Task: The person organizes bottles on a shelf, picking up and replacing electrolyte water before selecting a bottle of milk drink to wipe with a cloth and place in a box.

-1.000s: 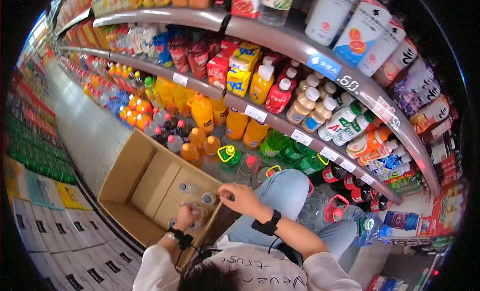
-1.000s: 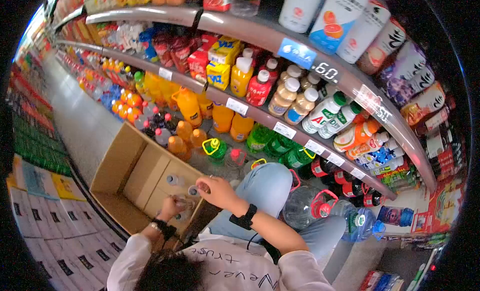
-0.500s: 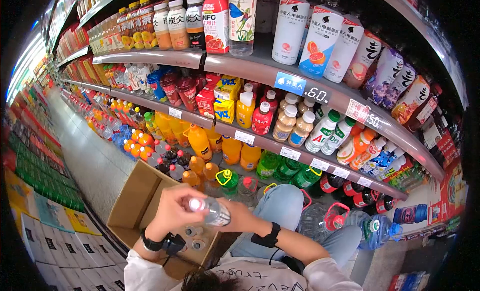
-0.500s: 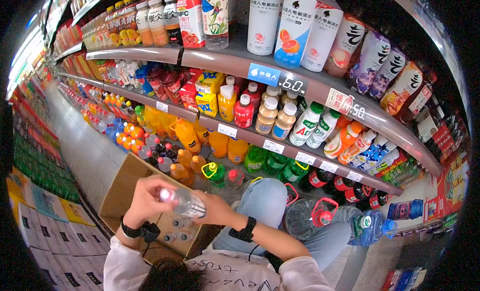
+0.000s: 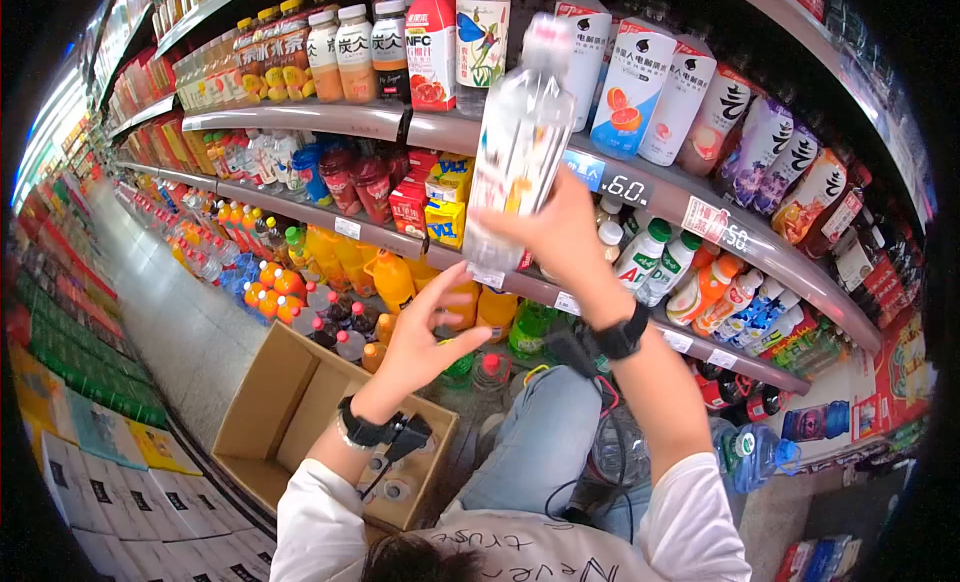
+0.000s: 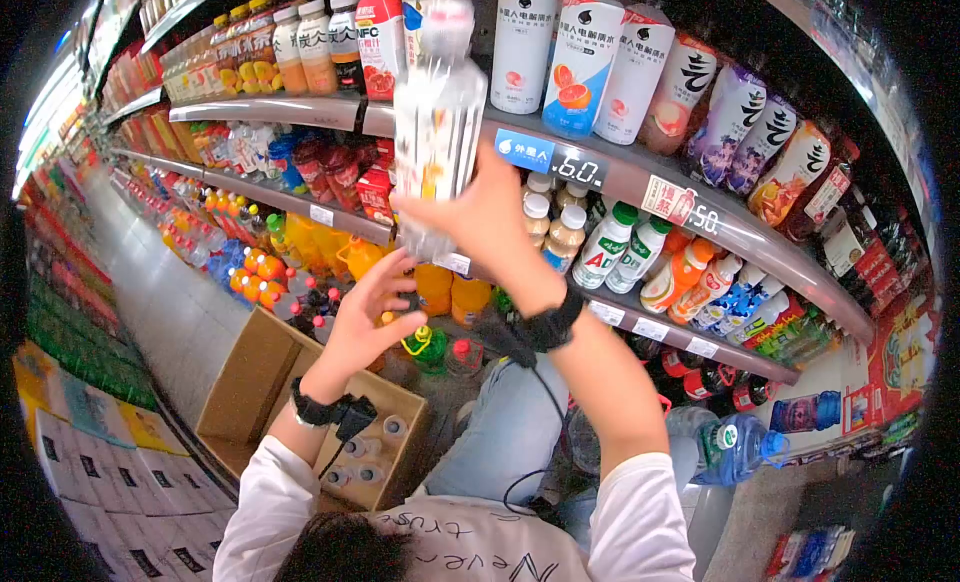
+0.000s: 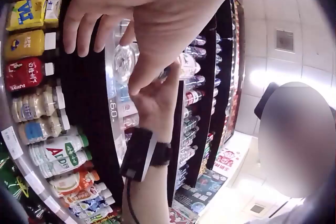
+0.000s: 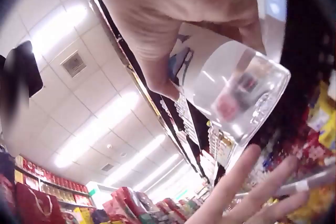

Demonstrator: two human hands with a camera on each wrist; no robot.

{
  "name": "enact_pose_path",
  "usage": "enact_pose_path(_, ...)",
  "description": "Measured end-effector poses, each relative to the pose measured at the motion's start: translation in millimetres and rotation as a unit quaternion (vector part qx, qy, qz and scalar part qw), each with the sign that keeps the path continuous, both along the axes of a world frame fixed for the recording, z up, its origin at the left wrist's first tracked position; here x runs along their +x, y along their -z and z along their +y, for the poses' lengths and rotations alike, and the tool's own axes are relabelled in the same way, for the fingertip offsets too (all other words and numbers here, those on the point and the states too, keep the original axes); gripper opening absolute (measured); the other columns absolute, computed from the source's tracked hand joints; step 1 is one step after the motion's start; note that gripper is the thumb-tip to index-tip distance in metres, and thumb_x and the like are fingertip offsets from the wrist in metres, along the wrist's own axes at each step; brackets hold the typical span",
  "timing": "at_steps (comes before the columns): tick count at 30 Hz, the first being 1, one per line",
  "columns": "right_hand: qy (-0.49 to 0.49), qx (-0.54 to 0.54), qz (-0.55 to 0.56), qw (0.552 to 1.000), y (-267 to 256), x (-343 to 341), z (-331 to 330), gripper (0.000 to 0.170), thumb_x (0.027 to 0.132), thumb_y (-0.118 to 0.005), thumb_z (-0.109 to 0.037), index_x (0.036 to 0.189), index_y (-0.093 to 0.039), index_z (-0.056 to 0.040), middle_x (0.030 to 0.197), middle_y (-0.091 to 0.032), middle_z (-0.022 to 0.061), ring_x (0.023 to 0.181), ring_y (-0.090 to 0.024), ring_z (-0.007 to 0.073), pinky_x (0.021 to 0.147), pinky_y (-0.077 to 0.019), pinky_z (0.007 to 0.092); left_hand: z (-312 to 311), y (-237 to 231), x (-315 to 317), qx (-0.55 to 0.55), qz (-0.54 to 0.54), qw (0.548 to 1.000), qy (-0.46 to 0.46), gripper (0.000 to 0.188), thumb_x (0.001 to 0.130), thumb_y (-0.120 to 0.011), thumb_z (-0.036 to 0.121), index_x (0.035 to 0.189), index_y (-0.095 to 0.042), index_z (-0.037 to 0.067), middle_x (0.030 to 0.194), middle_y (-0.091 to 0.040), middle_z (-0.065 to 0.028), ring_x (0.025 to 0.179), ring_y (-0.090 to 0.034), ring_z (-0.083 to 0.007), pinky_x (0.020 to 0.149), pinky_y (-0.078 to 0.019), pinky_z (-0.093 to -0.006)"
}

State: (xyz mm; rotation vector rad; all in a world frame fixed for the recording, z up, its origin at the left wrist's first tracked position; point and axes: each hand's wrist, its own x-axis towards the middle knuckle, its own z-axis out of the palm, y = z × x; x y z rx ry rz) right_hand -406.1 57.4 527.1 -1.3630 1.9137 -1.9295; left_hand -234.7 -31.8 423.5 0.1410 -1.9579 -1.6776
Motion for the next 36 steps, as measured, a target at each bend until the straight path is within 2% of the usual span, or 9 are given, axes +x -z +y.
enact_pose_path(1, 0.055, -0.007, 0.053, 0.997, -12.5, -10.6, -8.1, 0.062, 0.061, -0.089, -0.026, 0.109, -0.06, -0.0002, 0.103, -0.071, 0.0134, 0.09, -0.069, 0.0191, 0.083, -0.0537, 0.0335, -3.6, -3.2, -12.2, -0.007, 0.018, 1.0, -0.011, 0.078, 0.076, -0.08, 0.012, 0.143, -0.041, 0.007, 0.137, -0.05, -0.0097, 0.112, -0.056, -0.0188, 0.089, -0.0499, -0.0319)
enact_pose_path(6, 0.116, -0.06, 0.13, 0.983, -50.9, -56.6, -45.8, 0.059, 0.058, -0.089, -0.028, 0.103, -0.063, -0.0007, 0.094, -0.072, 0.0141, 0.085, -0.071, 0.0238, 0.077, -0.0551, 0.0347, -21.8, -38.1, -63.8, -0.026, 0.063, 0.994, -0.08, 0.064, 0.081, -0.074, 0.011, 0.14, -0.047, 0.009, 0.132, -0.054, -0.0107, 0.109, -0.058, -0.0199, 0.086, -0.0509, -0.0317)
enact_pose_path(10, 0.226, -0.04, 0.211, 0.95, -69.7, -66.7, -60.4, 0.058, 0.057, -0.088, -0.028, 0.1, -0.062, 0.0012, 0.094, -0.071, 0.0179, 0.086, -0.071, 0.0287, 0.078, -0.0555, 0.0364, -40.5, -58.9, -93.9, -0.143, 0.129, 0.971, -0.139, 0.057, 0.085, -0.07, 0.008, 0.138, -0.049, 0.006, 0.132, -0.053, -0.0067, 0.109, -0.058, -0.0189, 0.087, -0.0507, -0.031)
enact_pose_path(14, 0.23, -0.045, 0.189, 0.954, -71.7, -77.4, -75.2, 0.065, 0.057, -0.088, -0.028, 0.105, -0.056, 0.0046, 0.095, -0.07, 0.0207, 0.088, -0.07, 0.031, 0.078, -0.0559, 0.0379, -57.8, -65.4, -122.6, -0.165, 0.158, 0.956, -0.185, 0.051, 0.083, -0.071, 0.01, 0.131, -0.055, 0.006, 0.124, -0.058, -0.0096, 0.105, -0.06, -0.0188, 0.086, -0.0513, -0.0318)
enact_pose_path(20, 0.252, -0.046, 0.192, 0.947, -69.4, -88.1, -85.3, 0.076, 0.06, -0.086, -0.025, 0.114, -0.043, 0.0072, 0.097, -0.068, 0.0239, 0.09, -0.07, 0.0341, 0.078, -0.0559, 0.0378, -79.2, -79.1, -167.9, -0.363, 0.211, 0.839, -0.346, 0.052, 0.076, -0.078, 0.018, 0.123, -0.06, 0.004, 0.11, -0.064, -0.0148, 0.102, -0.058, -0.03, 0.089, -0.0474, -0.0387)
enact_pose_path(26, 0.24, -0.053, 0.236, 0.94, -66.2, -92.5, -89.9, 0.079, 0.061, -0.083, -0.023, 0.117, -0.038, 0.0082, 0.1, -0.067, 0.0257, 0.092, -0.069, 0.0361, 0.078, -0.0555, 0.0389, -88.3, -76.3, -198.1, -0.338, 0.179, 0.863, -0.33, 0.06, 0.073, -0.079, 0.035, 0.123, -0.062, 0.006, 0.113, -0.064, -0.0081, 0.102, -0.055, -0.0278, 0.085, -0.0413, -0.042)
enact_pose_path(29, 0.23, -0.049, 0.23, 0.944, -64.5, -96.4, -94.0, 0.08, 0.061, -0.084, -0.026, 0.118, -0.038, 0.0083, 0.097, -0.067, 0.0262, 0.092, -0.068, 0.0365, 0.079, -0.0551, 0.0397, -84.3, -76.9, -198.5, -0.339, 0.207, 0.846, -0.357, 0.058, 0.07, -0.081, 0.025, 0.119, -0.063, 0.0, 0.105, -0.065, -0.0138, 0.097, -0.057, -0.0307, 0.087, -0.0458, -0.0413)
enact_pose_path(32, 0.227, -0.067, 0.183, 0.954, -71.9, -94.6, -95.3, 0.078, 0.061, -0.086, -0.031, 0.114, -0.045, 0.0091, 0.096, -0.067, 0.0256, 0.091, -0.068, 0.0374, 0.078, -0.0549, 0.0413, -80.0, -79.2, -197.6, -0.341, 0.192, 0.845, -0.365, 0.061, 0.07, -0.081, 0.026, 0.122, -0.062, 0.001, 0.103, -0.064, -0.0126, 0.097, -0.057, -0.0298, 0.085, -0.0457, -0.0409)
enact_pose_path(36, 0.276, -0.03, 0.243, 0.929, -84.2, -98.3, -94.8, 0.072, 0.061, -0.085, -0.041, 0.105, -0.054, 0.0065, 0.095, -0.068, 0.0237, 0.088, -0.068, 0.0377, 0.075, -0.0551, 0.0436, -84.9, -76.8, -202.6, -0.366, 0.2, 0.826, -0.38, 0.066, 0.071, -0.079, 0.043, 0.126, -0.062, 0.01, 0.105, -0.061, -0.0062, 0.1, -0.053, -0.0271, 0.083, -0.0403, -0.0417)
